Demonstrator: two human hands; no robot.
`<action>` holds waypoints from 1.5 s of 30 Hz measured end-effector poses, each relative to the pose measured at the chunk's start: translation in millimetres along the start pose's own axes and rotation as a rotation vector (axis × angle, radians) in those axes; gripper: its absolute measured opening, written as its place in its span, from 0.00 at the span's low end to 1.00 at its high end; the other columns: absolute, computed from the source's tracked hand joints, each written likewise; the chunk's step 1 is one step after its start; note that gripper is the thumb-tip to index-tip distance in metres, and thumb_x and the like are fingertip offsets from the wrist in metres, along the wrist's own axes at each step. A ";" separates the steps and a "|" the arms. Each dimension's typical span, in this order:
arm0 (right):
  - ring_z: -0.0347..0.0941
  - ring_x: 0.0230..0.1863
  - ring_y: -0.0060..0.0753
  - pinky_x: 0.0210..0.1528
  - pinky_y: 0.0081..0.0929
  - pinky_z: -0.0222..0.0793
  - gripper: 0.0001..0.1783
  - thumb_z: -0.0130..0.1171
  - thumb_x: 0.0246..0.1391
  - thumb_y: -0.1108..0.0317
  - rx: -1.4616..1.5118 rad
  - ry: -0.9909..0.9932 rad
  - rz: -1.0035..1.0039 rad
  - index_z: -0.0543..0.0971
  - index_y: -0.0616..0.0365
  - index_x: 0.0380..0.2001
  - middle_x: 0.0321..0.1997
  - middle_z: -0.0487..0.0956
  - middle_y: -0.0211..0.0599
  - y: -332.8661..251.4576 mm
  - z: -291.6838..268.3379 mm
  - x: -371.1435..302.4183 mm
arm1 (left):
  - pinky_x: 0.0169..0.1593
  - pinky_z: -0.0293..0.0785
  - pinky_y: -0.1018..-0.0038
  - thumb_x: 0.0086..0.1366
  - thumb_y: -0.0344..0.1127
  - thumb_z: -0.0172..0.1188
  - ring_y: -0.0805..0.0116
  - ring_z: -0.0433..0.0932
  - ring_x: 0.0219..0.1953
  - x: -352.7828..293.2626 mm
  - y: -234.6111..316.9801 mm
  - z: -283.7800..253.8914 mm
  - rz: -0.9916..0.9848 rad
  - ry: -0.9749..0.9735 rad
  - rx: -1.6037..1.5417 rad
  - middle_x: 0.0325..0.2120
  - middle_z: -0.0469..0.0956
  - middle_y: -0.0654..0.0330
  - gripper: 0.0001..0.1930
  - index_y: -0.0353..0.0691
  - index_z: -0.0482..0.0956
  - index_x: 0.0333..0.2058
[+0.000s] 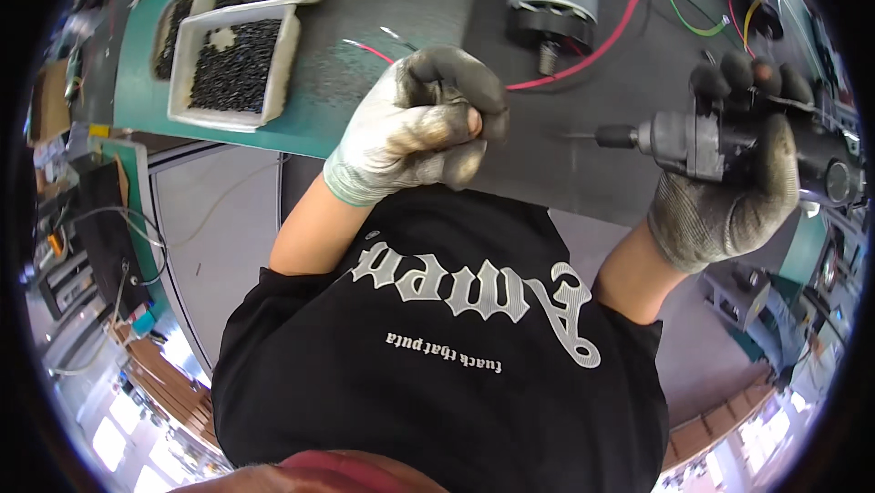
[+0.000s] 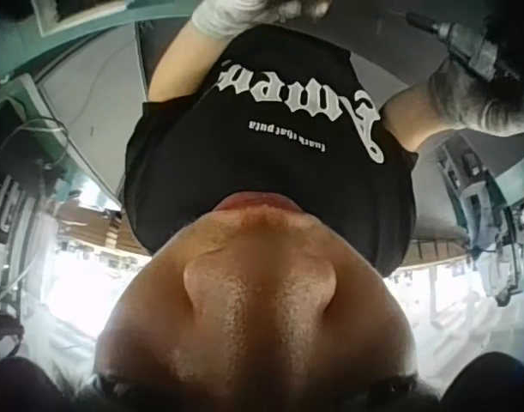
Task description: Assemble fan blades and other components onto electric motors using an electric screwdriver and pliers.
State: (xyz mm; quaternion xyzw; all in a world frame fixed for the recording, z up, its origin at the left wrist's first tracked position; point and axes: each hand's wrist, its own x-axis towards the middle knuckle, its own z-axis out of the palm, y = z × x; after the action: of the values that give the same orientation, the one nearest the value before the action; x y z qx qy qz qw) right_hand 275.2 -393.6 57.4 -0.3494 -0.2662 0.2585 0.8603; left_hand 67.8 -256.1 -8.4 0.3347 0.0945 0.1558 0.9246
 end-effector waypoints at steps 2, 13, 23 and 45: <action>0.62 0.46 0.35 0.52 0.36 0.58 0.17 0.56 0.49 0.74 0.265 -0.134 0.050 0.70 0.68 0.43 0.44 0.70 0.44 -9.9 5.3 1.5 | 0.21 0.66 0.86 0.62 0.35 0.63 0.77 0.77 0.24 5.3 -23.4 3.5 -0.033 0.069 -0.266 0.26 0.76 0.60 0.11 0.37 0.75 0.41; 0.68 0.43 0.36 0.51 0.37 0.65 0.14 0.53 0.50 0.77 0.224 -0.184 0.061 0.72 0.71 0.42 0.42 0.73 0.47 0.5 18.9 -16.5 | 0.21 0.56 0.84 0.63 0.48 0.60 0.84 0.57 0.13 15.3 -59.4 23.7 -0.050 0.019 -0.361 0.25 0.72 0.66 0.13 0.44 0.75 0.37; 0.69 0.43 0.37 0.50 0.37 0.66 0.14 0.53 0.51 0.77 0.064 -0.209 -0.028 0.72 0.72 0.42 0.42 0.74 0.47 5.7 10.0 -12.1 | 0.22 0.58 0.81 0.63 0.51 0.60 0.82 0.58 0.13 20.7 -59.2 34.4 0.007 0.201 -0.223 0.19 0.72 0.65 0.17 0.43 0.74 0.36; 0.71 0.41 0.38 0.49 0.37 0.69 0.14 0.53 0.52 0.78 -0.338 -0.219 -0.298 0.73 0.72 0.42 0.41 0.75 0.49 6.3 -17.3 -7.9 | 0.23 0.55 0.83 0.64 0.57 0.55 0.82 0.55 0.14 26.2 -57.7 25.8 -0.132 0.190 -0.292 0.19 0.64 0.69 0.20 0.44 0.72 0.30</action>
State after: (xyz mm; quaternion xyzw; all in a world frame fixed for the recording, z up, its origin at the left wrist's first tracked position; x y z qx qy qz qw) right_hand 279.0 -402.7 39.9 -0.4152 -0.4460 0.1169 0.7843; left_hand 112.5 -304.1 -28.0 0.1736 0.1794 0.1380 0.9585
